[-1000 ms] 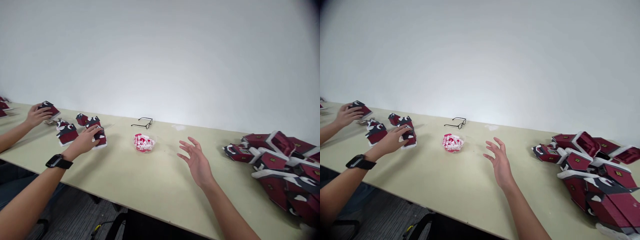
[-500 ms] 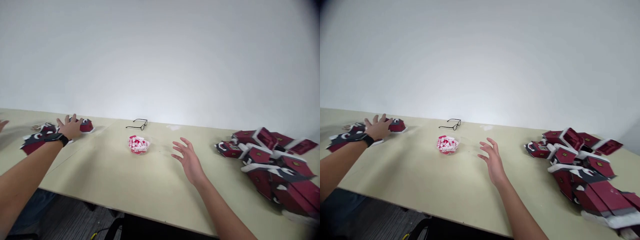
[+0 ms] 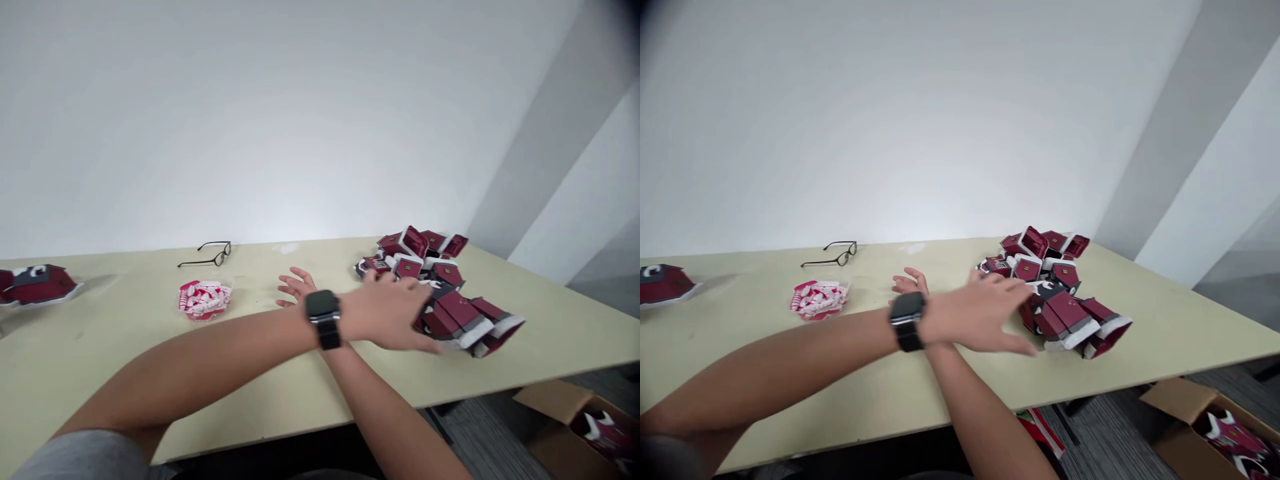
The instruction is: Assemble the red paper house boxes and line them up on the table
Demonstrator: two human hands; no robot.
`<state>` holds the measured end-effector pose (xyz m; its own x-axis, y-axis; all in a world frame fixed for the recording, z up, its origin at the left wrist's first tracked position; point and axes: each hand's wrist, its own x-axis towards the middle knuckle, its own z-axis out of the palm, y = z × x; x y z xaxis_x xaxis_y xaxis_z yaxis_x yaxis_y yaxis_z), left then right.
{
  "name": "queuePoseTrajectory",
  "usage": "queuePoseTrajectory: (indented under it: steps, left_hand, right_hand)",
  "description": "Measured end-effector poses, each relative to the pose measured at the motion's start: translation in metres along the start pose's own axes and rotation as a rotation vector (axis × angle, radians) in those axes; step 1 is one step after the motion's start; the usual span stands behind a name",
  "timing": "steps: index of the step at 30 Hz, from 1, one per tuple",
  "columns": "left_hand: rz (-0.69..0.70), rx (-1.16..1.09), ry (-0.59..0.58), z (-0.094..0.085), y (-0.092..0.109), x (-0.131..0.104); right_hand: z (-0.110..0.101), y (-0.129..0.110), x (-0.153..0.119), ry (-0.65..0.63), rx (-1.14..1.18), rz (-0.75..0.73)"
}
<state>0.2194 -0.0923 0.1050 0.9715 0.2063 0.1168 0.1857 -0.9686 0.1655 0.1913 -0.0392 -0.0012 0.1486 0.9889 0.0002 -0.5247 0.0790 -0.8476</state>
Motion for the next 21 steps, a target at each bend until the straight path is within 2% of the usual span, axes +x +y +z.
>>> queuePoseTrajectory:
  steps: [2,4,6,8,10,12,18,19,21]
  left_hand:
    - [0.02,0.0,-0.05,0.024,0.02,0.04]
    - [0.005,0.013,-0.071,0.045,0.027,0.071]
    - [-0.042,0.053,-0.059,0.063,0.026,0.092]
    - [-0.091,0.098,-0.006,0.074,0.022,0.102]
    - [-0.1,0.101,0.036,0.076,0.017,0.103]
    - [-0.093,0.067,0.022,0.07,0.012,0.097]
    - [-0.064,0.031,-0.146,0.048,-0.002,0.068]
    - [-0.039,0.048,-0.132,0.048,-0.006,0.063]
    - [0.021,0.081,0.001,0.048,-0.015,0.051]
  right_hand:
    - [-0.002,-0.003,0.003,0.012,0.062,0.06]
    - [-0.004,-0.005,0.005,0.053,0.091,0.085]
    - [-0.006,-0.006,0.006,0.073,0.123,0.087]
    - [-0.007,-0.007,0.007,0.084,0.167,0.085]
    - [-0.008,-0.008,0.008,0.091,0.201,0.086]
    - [-0.009,-0.009,0.009,0.098,0.22,0.09]
    - [-0.01,-0.015,0.013,0.112,0.217,0.117]
    - [-0.01,-0.015,0.014,0.123,0.22,0.126]
    - [-0.011,-0.014,0.016,0.141,0.225,0.14]
